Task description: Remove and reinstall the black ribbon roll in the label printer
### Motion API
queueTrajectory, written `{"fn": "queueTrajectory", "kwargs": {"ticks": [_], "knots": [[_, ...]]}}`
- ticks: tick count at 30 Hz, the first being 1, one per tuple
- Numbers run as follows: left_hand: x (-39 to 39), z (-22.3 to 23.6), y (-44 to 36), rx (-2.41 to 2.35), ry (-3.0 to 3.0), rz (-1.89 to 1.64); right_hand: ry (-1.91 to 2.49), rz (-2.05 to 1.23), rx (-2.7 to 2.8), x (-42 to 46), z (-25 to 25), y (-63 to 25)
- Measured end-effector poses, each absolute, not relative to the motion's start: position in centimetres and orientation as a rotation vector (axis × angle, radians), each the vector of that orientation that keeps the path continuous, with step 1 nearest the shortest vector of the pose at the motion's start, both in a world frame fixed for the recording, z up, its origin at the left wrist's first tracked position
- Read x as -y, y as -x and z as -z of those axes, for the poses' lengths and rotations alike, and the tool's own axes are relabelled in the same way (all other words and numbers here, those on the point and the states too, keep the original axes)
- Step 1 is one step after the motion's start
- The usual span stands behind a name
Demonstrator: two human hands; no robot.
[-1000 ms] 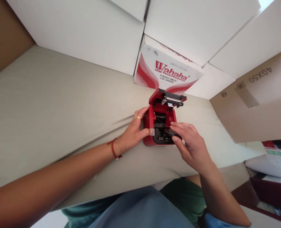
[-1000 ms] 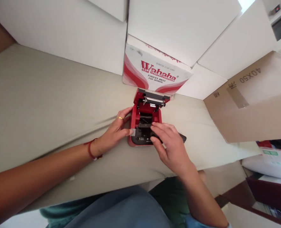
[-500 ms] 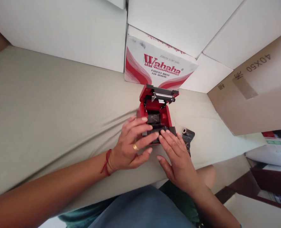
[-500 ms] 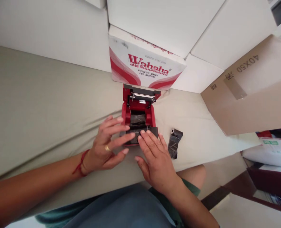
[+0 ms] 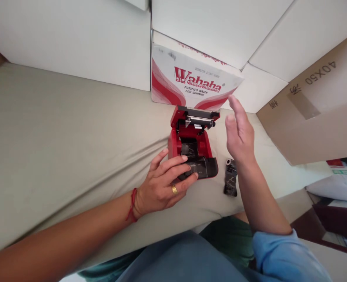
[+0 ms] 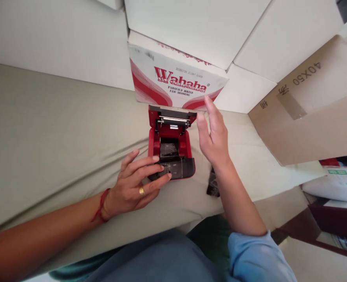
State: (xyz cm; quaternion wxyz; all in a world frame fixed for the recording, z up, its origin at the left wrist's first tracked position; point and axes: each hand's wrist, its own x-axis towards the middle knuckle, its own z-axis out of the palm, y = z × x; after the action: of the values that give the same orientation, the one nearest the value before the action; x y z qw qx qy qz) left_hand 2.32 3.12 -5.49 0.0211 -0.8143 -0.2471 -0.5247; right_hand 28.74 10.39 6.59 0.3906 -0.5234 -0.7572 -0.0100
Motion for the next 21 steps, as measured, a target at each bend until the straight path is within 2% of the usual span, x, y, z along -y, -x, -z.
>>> {"fn": "queueTrajectory", "kwargs": {"ticks": [5,9,16,21], "knots": [[-3.3,5.9,-2.0,0.746,2.577,1.61,1.384,-0.167,2.016,-13.4,-7.2,-26.7],[-3.1,6.5,-1.8,0.837,2.674,1.633,1.336,-0.125,2.034,-8.8,-6.5,-26.7],[-2.7,6.5,-1.8,0.856,2.571,1.564,1.215,-0.195,2.247,-2.3,-2.3,-28.4],[-4.2,5.5,-1.2,0.977,2.584,1.899,1.331,-0.256,2.198,-2.8,-1.4,-28.6]]}}
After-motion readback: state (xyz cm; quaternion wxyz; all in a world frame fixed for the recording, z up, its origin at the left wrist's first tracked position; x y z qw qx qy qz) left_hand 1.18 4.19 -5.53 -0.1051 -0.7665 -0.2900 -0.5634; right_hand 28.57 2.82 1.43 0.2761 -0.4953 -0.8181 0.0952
